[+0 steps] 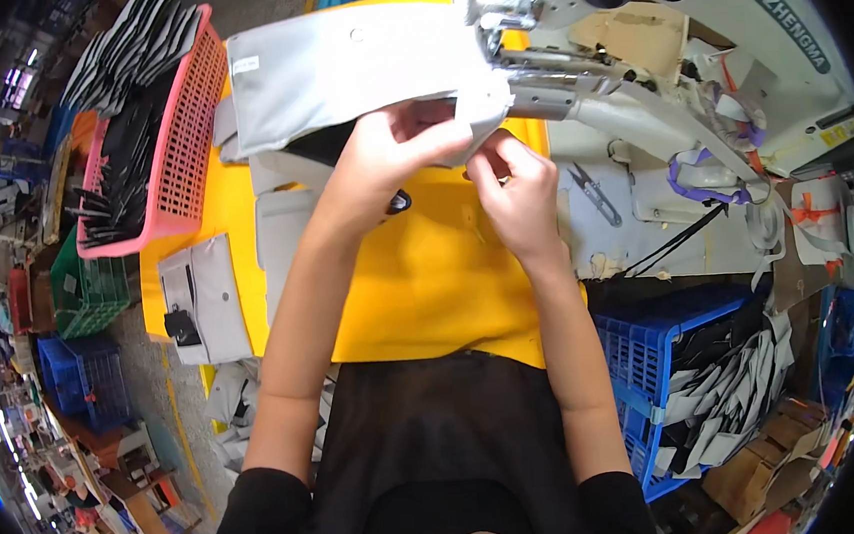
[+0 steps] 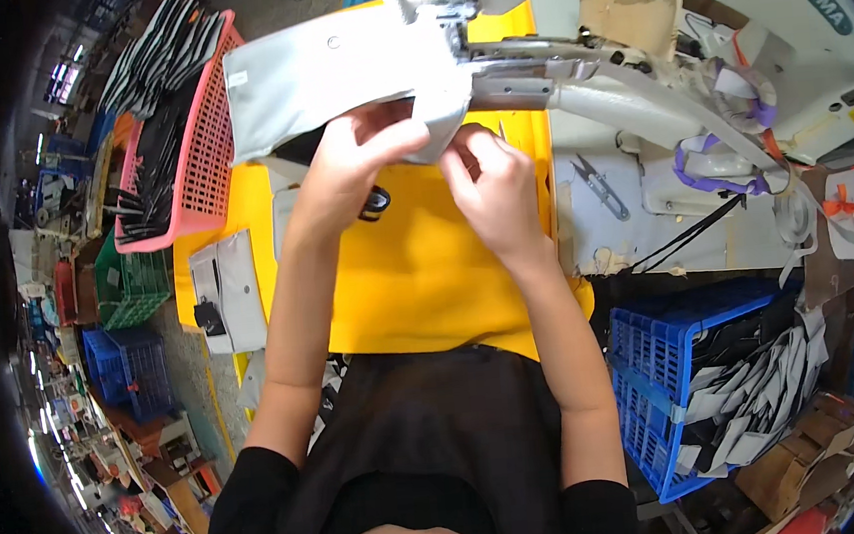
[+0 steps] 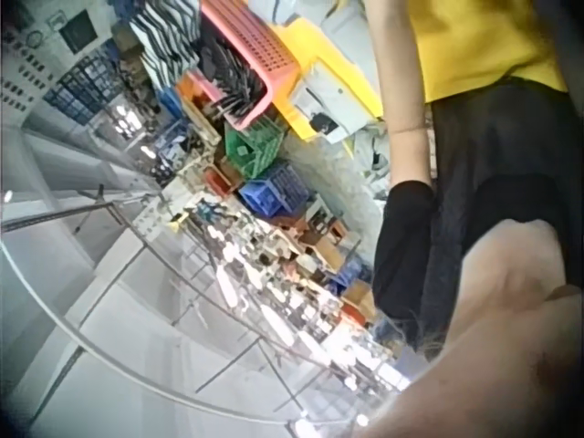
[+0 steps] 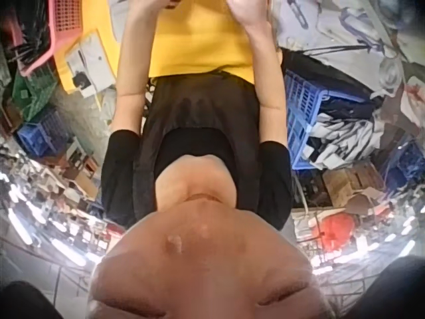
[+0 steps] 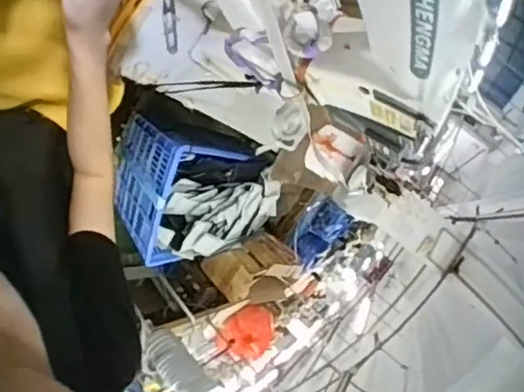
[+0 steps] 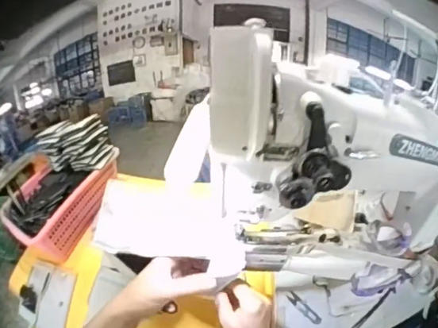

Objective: Assembling and sewing components of a leather case using an industrial sewing machine.

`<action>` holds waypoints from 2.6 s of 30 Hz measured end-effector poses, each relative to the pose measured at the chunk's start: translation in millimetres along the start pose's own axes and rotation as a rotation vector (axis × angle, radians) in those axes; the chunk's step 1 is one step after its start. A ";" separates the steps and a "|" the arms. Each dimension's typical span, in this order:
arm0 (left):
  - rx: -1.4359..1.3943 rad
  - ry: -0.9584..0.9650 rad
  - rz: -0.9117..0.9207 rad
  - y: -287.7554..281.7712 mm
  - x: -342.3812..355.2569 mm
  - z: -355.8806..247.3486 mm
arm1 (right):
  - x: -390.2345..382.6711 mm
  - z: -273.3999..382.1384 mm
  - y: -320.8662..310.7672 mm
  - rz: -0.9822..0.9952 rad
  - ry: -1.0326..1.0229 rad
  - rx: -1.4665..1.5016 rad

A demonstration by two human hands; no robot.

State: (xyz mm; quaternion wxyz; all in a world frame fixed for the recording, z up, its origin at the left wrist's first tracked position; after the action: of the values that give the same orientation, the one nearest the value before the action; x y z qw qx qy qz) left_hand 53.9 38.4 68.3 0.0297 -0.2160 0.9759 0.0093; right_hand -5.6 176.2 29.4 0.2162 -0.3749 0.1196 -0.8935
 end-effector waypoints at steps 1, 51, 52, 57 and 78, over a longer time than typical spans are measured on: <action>-0.169 -0.028 -0.012 0.6 2.7 1.9 | 1.2 -1.7 -2.7 0.001 0.009 0.007; -0.299 -0.332 -0.010 7.4 12.7 10.7 | 47.0 29.8 -33.2 -0.137 -0.082 0.033; -0.295 -0.335 -0.004 8.7 13.7 12.2 | 43.4 30.4 -33.6 -0.143 -0.078 0.030; -0.572 -0.476 -0.005 12.4 18.9 34.2 | 15.2 18.9 -24.6 -0.200 0.087 0.219; -0.261 -0.495 -0.011 3.8 12.7 32.8 | 31.4 12.5 -13.7 -0.229 0.204 0.344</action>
State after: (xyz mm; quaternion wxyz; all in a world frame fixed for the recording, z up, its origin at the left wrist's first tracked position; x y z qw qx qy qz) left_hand 42.6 37.6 34.8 0.2392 -0.2144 0.9283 0.1874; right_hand -20.3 172.6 62.6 0.1609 -0.2512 -0.0566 -0.9528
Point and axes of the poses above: each hand's wrist, its own x-axis towards the middle knuckle, its own y-axis out of the palm, z = x × y, the point moved 7 cm from there along x, towards the middle knuckle, and after that the axes turned 12 degrees about -y, right-handed, at the moved point
